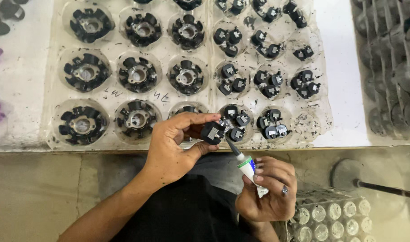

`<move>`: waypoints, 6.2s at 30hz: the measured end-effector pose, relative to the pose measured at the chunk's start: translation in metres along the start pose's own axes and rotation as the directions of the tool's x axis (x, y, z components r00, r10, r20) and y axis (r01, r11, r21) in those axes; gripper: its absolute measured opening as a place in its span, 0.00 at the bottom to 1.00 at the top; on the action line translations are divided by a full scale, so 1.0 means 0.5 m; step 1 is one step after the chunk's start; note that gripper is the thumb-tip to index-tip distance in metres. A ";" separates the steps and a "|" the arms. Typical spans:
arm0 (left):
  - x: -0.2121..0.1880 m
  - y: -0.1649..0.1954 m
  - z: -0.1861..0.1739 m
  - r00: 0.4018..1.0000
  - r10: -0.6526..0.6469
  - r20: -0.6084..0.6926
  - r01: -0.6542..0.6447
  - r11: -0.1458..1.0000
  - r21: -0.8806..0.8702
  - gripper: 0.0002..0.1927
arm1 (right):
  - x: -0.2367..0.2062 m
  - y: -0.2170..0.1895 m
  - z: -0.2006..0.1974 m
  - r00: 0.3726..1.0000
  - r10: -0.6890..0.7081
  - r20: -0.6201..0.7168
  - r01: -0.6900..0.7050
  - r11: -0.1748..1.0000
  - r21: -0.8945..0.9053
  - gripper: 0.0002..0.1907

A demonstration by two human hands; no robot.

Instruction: The person sits at a workbench and applies glue from a small squeeze tube onto black plastic components held in blister trays. They pick up one component at a time, dispense glue onto it, place it back into the tray, and reach for the next part, repeating this across the trays.

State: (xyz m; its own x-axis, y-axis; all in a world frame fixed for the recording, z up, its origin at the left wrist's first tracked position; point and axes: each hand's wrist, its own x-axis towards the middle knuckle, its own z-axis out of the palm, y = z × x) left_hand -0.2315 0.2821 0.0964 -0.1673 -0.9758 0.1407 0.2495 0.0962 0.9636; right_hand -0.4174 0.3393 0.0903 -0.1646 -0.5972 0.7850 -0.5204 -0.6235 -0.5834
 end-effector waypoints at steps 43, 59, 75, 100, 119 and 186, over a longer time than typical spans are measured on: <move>0.004 -0.071 -0.039 0.980 -0.151 0.131 0.196 0.857 -0.477 0.26 | 0.010 -0.012 0.041 0.989 0.100 0.110 -0.104 0.994 0.027 0.14; -0.025 -0.068 -0.032 0.938 -0.235 0.254 0.340 0.763 -0.550 0.23 | -0.006 -0.003 0.062 0.988 0.124 -0.088 -0.107 0.978 0.177 0.15; -0.029 -0.078 -0.028 0.915 -0.280 0.291 0.402 0.697 -0.594 0.22 | 0.002 -0.011 0.053 0.992 0.125 -0.010 -0.124 0.990 0.067 0.12; 0.377 -0.186 0.093 0.987 0.002 0.159 -0.056 0.941 0.334 0.24 | -0.060 0.161 -0.128 0.866 0.298 -0.401 -0.259 0.954 0.150 0.11; 0.817 -0.368 0.343 0.672 0.199 0.713 -0.641 -0.325 0.695 0.03 | -0.161 0.224 -0.174 0.790 0.472 -0.392 -0.446 0.880 0.161 0.10; 0.052 -0.109 0.047 0.869 -0.343 0.356 0.491 0.677 -0.548 0.25 | 0.032 0.054 -0.019 0.991 -0.029 -0.128 0.027 0.999 -0.021 0.12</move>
State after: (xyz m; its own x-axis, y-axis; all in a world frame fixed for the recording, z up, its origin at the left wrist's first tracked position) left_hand -0.2720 0.2558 0.0528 -0.5702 -0.8115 -0.1274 0.6094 -0.5219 0.5968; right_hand -0.4420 0.3176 0.0893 -0.2555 -0.5089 0.8220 -0.5418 -0.6289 -0.5577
